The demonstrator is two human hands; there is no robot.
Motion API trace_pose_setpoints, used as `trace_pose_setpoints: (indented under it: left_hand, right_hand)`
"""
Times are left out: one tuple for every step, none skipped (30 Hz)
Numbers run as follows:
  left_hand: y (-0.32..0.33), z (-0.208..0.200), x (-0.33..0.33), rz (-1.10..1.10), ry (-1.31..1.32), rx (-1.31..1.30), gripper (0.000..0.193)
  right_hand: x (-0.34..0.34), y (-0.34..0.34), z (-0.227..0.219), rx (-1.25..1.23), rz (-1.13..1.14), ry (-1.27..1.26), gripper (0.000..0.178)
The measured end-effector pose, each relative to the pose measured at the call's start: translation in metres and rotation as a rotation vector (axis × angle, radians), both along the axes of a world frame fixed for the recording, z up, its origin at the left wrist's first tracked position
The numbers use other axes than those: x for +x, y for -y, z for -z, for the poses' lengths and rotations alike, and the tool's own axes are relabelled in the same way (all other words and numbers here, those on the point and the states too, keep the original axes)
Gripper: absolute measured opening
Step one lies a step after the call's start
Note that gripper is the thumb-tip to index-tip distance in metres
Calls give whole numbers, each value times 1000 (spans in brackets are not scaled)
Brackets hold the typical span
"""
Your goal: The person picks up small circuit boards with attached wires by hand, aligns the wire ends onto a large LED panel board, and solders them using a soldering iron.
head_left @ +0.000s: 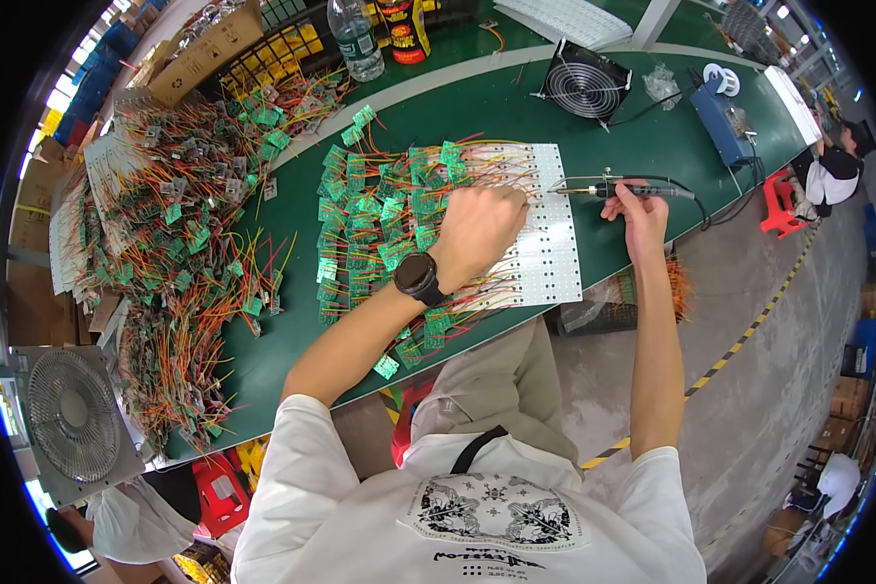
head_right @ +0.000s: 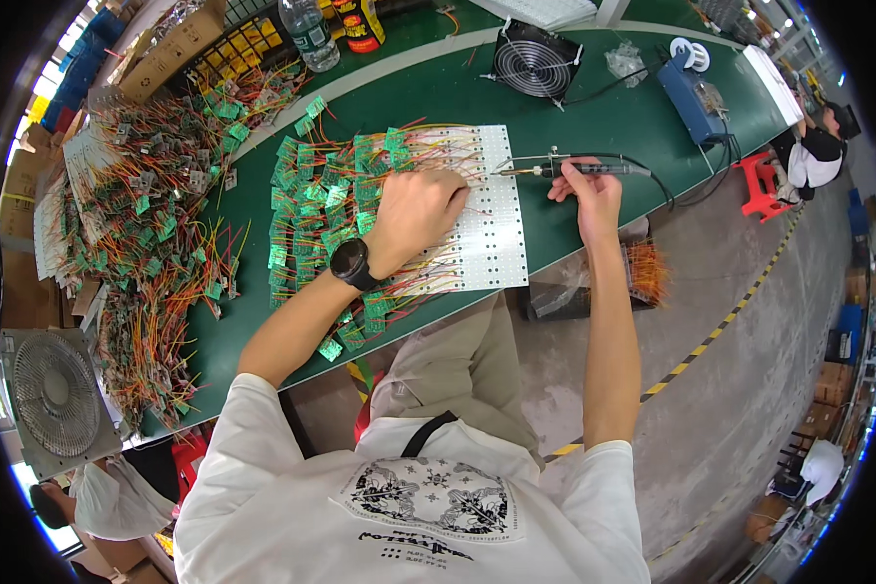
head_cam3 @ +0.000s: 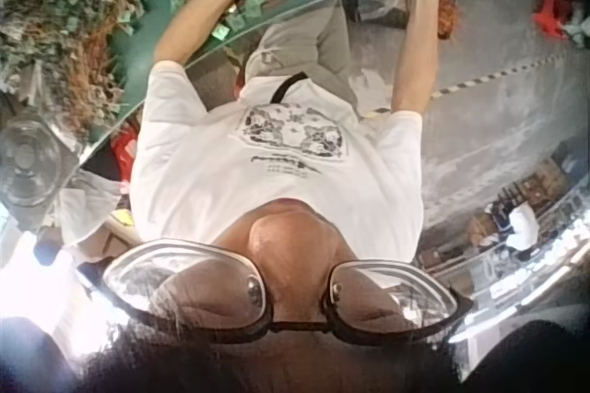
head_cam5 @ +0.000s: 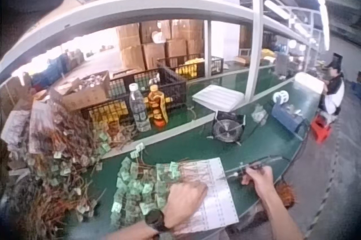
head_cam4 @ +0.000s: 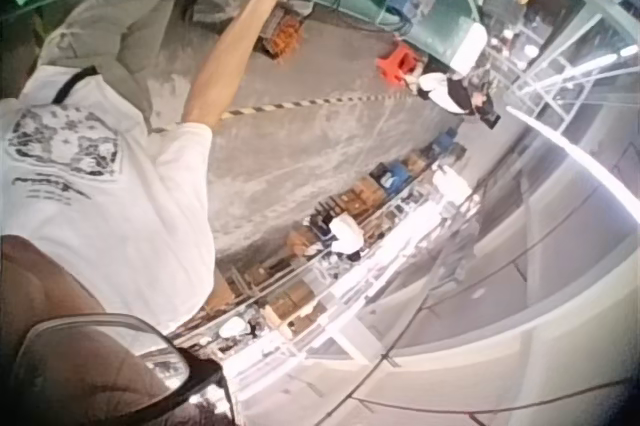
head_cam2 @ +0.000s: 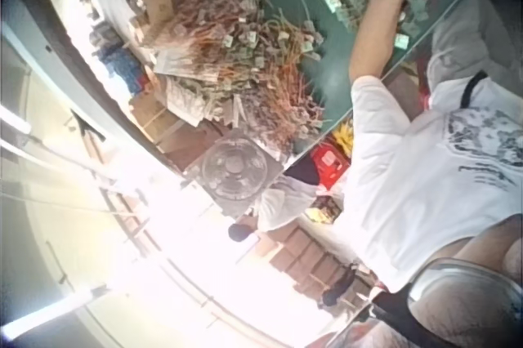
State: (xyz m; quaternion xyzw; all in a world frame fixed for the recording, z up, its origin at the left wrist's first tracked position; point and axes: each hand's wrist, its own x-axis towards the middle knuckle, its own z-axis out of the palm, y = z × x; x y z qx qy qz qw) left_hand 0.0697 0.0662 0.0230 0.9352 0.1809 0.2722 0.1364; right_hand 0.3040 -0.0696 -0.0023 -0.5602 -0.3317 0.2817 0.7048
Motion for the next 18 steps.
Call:
trace_pose_setpoints:
  left_hand:
    - [0,-1,0,-8,9,-1,13]
    - [0,0,0,-7,3,-11,13]
    - [0,0,0,-17,22,-4,13]
    - [-1,1,0,-27,41,3,13]
    - [-1,1,1,-38,34,1,13]
    - [-1,2,2,-37,29,-4,13]
    - [-2,2,2,-37,36,-6,13]
    - [-2,3,3,-36,44,-7,13]
    - [-2,4,3,-36,40,-11,13]
    - [-2,4,3,-37,49,-6,13]
    - [-2,4,4,-39,59,-1,12]
    - [-2,5,4,-38,56,-3,12]
    - [-2,6,4,-43,57,-1,12]
    - [-2,6,4,-49,58,1,12]
    - [-2,6,3,-50,56,1,12]
    - [-2,5,3,-47,53,-2,12]
    - [-1,5,2,-45,51,-5,12]
    - [-1,5,3,-44,51,-6,12]
  right_hand:
    - [0,1,0,-10,0,-6,19]
    - [1,1,0,-28,-31,13,19]
    - [1,0,-2,-44,-63,33,19]
    - [2,-1,-2,-51,-61,27,19]
    - [3,-1,-3,-56,-67,37,19]
    - [3,-1,-2,-59,-75,47,19]
    - [4,-1,-1,-57,-69,39,19]
    - [4,-1,0,-61,-68,34,19]
    - [4,-1,0,-60,-75,40,20]
    - [4,-1,0,-58,-82,47,22]
    - [5,-1,0,-60,-82,44,22]
    - [4,-1,0,-67,-89,44,21]
    - [4,-1,0,-74,-96,44,20]
    - [4,0,-1,-75,-96,42,20]
    - [3,0,-1,-74,-93,48,20]
    - [3,0,-1,-73,-91,55,20]
    - [3,0,-1,-72,-93,53,20]
    - [3,1,-1,-77,-88,55,20]
